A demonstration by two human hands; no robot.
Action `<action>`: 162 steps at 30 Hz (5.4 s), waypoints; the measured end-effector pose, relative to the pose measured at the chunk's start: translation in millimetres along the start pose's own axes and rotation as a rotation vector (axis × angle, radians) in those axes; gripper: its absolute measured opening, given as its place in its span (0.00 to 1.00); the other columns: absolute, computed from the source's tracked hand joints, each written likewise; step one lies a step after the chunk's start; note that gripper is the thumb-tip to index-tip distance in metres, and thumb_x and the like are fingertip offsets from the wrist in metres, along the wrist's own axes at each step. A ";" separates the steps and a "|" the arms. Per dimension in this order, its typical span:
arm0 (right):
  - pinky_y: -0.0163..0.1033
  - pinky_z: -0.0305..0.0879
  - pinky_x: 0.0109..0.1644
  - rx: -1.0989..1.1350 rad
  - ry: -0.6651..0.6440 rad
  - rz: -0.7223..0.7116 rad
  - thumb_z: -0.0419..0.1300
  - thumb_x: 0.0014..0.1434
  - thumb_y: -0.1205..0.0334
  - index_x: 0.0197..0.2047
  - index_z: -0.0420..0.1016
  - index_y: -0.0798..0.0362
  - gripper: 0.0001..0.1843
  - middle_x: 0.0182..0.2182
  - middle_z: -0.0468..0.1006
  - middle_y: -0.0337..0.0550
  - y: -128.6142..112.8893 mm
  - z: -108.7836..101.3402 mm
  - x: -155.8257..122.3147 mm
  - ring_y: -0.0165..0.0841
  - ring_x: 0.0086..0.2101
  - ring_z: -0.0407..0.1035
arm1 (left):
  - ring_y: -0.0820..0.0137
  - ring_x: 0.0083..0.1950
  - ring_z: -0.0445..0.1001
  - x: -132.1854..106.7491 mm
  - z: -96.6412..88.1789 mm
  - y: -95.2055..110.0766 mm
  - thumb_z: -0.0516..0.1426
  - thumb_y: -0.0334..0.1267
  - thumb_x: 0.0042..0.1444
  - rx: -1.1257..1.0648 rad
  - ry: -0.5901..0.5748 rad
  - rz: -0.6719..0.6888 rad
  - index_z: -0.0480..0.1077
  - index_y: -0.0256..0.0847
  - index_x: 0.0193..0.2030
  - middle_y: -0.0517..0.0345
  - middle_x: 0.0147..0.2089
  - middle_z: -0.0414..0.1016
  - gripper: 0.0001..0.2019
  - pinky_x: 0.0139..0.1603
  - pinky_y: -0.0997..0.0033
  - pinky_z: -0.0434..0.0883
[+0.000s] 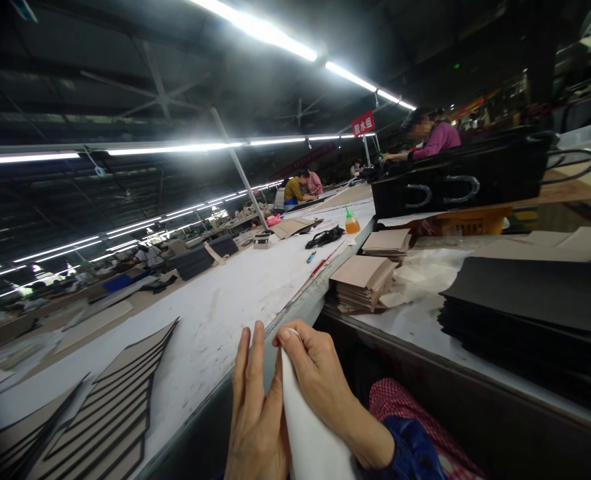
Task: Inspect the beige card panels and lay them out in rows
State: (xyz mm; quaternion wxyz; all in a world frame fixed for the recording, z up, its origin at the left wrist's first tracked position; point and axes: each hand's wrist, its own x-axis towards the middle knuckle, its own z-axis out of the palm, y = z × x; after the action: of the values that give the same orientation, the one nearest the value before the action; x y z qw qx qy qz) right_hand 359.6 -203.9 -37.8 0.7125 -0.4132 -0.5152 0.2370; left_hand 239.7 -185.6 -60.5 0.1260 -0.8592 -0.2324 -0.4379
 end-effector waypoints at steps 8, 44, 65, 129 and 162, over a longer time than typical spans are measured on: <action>0.31 0.53 0.27 0.332 -0.062 0.265 0.59 0.57 0.45 0.26 0.67 0.56 0.22 0.22 0.61 0.36 4.1 3.5 1.7 0.26 0.24 0.52 | 0.52 0.71 0.44 -1.6 -0.6 0.3 0.47 0.24 0.61 0.011 0.059 0.042 0.53 0.39 0.67 0.45 0.71 0.45 0.27 0.67 0.46 0.55; 0.33 0.61 0.37 0.332 -0.218 0.062 0.62 0.58 0.54 0.35 0.76 0.52 0.10 0.30 0.72 0.38 1.0 -6.4 5.7 0.28 0.30 0.64 | 0.68 0.46 0.74 11.8 -6.1 -6.0 0.61 0.36 0.53 -1.240 0.331 -0.736 0.77 0.41 0.35 0.55 0.44 0.74 0.04 0.47 0.72 0.73; 0.34 0.63 0.32 -0.376 -0.069 -0.695 0.52 0.62 0.73 0.37 0.69 0.53 0.07 0.31 0.70 0.44 -1.3 -1.2 2.7 0.30 0.30 0.66 | 0.72 0.35 0.68 18.6 -19.9 11.0 0.53 0.33 0.61 -0.670 0.275 -0.552 0.71 0.40 0.34 0.58 0.33 0.67 0.07 0.38 0.76 0.67; 0.39 0.68 0.40 0.350 -0.065 0.137 0.61 0.57 0.46 0.42 0.75 0.50 0.17 0.40 0.78 0.46 15.1 -2.8 11.4 0.35 0.36 0.71 | 0.63 0.44 0.76 10.9 -0.6 -8.5 0.61 0.45 0.53 -0.826 0.133 -0.895 0.67 0.39 0.54 0.47 0.48 0.75 0.23 0.44 0.65 0.74; 0.40 0.63 0.41 -0.698 -0.230 -0.092 0.52 0.54 0.73 0.40 0.72 0.50 0.14 0.37 0.78 0.43 31.8 -22.5 20.3 0.37 0.38 0.71 | 0.77 0.24 0.70 18.0 -32.1 -27.5 0.63 0.40 0.50 -0.597 0.491 -0.873 0.71 0.38 0.45 0.63 0.29 0.69 0.16 0.28 0.79 0.72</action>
State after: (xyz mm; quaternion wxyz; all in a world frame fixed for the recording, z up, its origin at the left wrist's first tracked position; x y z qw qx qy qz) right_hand 390.5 -178.8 -56.3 0.4758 -0.5784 -0.6599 0.0596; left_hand 212.6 -170.3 -26.7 -0.2637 -0.5556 -0.3955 -0.6822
